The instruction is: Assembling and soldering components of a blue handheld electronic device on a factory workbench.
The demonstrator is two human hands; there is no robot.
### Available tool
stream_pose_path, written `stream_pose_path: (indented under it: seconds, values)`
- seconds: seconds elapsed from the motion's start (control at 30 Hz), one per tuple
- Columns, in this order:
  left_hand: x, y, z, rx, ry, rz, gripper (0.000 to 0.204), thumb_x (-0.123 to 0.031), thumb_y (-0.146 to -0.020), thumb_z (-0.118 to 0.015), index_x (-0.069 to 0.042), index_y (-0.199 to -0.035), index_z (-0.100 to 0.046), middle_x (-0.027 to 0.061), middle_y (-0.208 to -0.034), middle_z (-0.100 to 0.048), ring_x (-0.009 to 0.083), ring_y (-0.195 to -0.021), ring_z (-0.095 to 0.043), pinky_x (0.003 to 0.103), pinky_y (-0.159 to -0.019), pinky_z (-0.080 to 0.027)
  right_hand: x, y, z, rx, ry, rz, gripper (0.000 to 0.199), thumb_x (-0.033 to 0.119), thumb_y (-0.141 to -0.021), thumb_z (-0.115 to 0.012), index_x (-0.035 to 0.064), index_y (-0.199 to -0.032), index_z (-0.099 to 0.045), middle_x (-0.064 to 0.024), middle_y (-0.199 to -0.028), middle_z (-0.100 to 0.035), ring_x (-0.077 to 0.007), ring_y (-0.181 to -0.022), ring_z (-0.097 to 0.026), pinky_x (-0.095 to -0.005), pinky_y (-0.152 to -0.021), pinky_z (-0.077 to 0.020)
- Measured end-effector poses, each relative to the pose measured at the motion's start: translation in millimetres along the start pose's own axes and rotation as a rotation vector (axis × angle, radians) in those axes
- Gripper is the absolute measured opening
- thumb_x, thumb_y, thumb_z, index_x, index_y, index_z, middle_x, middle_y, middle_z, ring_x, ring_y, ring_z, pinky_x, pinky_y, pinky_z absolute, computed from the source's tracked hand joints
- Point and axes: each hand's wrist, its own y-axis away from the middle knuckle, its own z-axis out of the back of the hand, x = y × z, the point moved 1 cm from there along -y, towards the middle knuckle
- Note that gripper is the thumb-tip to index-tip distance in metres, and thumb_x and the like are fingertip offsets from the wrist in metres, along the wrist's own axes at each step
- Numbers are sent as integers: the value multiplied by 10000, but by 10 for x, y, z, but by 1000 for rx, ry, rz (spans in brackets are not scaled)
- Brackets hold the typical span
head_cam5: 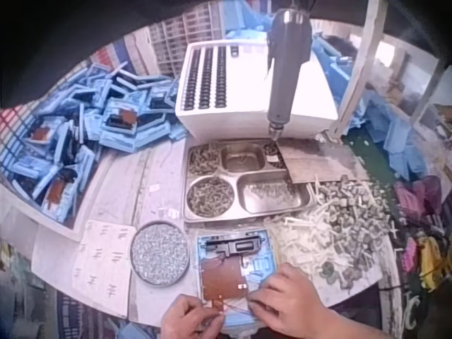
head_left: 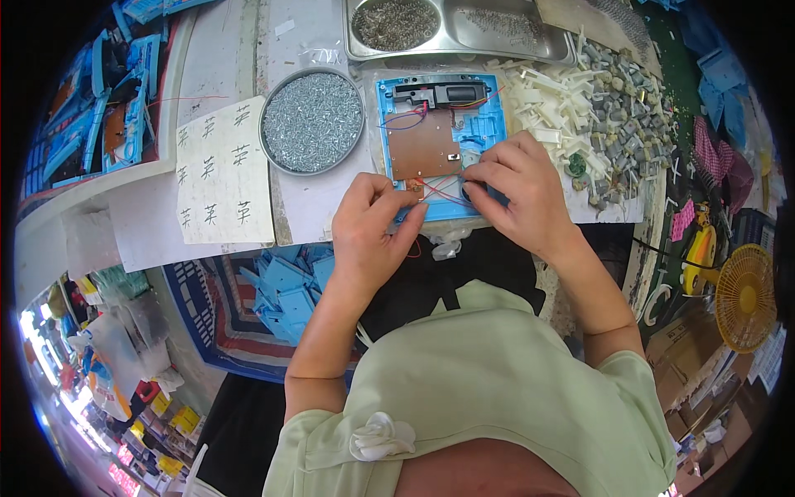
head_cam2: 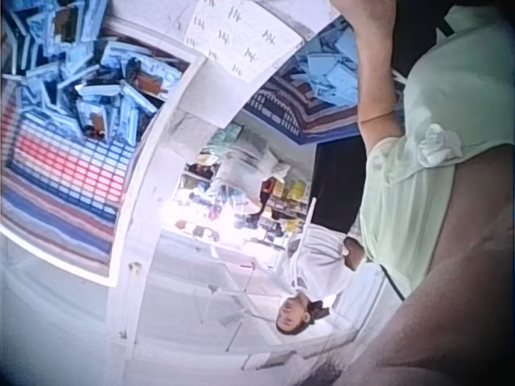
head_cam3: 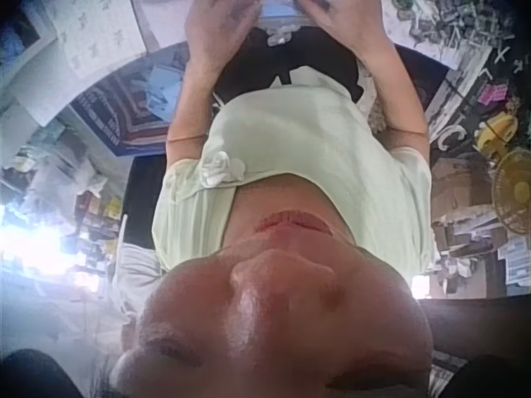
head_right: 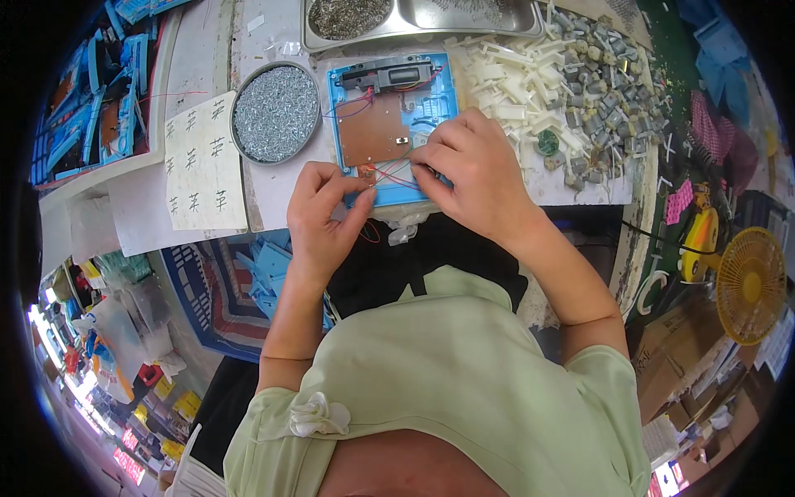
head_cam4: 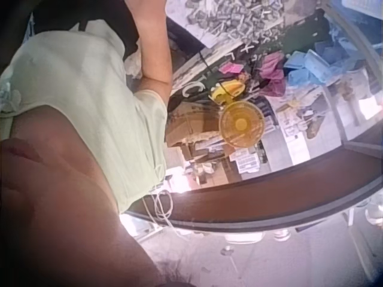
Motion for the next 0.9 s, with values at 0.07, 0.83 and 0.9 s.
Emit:
stream_pose_path:
  seconds: [0.07, 0.83, 0.9]
  values:
    - [-17, 9, 7, -6, 16, 17, 236, -49, -730, -841, -45, -936, -725, 82, -851, -569, 239, -723, -588, 340, -627, -490, 6, 7, -3, 17, 14, 11, 154, 70, -748, -782, 76, -890, -723, -54, -857, -617, -270, -857, -564, -377, -760, -464]
    - [127, 728, -93, 29, 228, 389, 101, -81, -916, -729, 19, -909, -712, 54, -712, -680, 75, -581, -557, 245, -549, -453, 174, 32, -64, 87, 180, 36, 179, 158, -789, -770, 117, -963, -756, -36, -903, -616, -268, -902, -562, -411, -794, -440]
    - [118, 721, -60, 62, 174, 347, 104, -89, -929, -719, 13, -907, -711, 62, -716, -683, 77, -591, -572, 242, -564, -468, 233, 31, -55, 85, 230, 50, 180, 157, -794, -768, 118, -969, -757, -34, -899, -612, -267, -903, -556, -412, -801, -437]
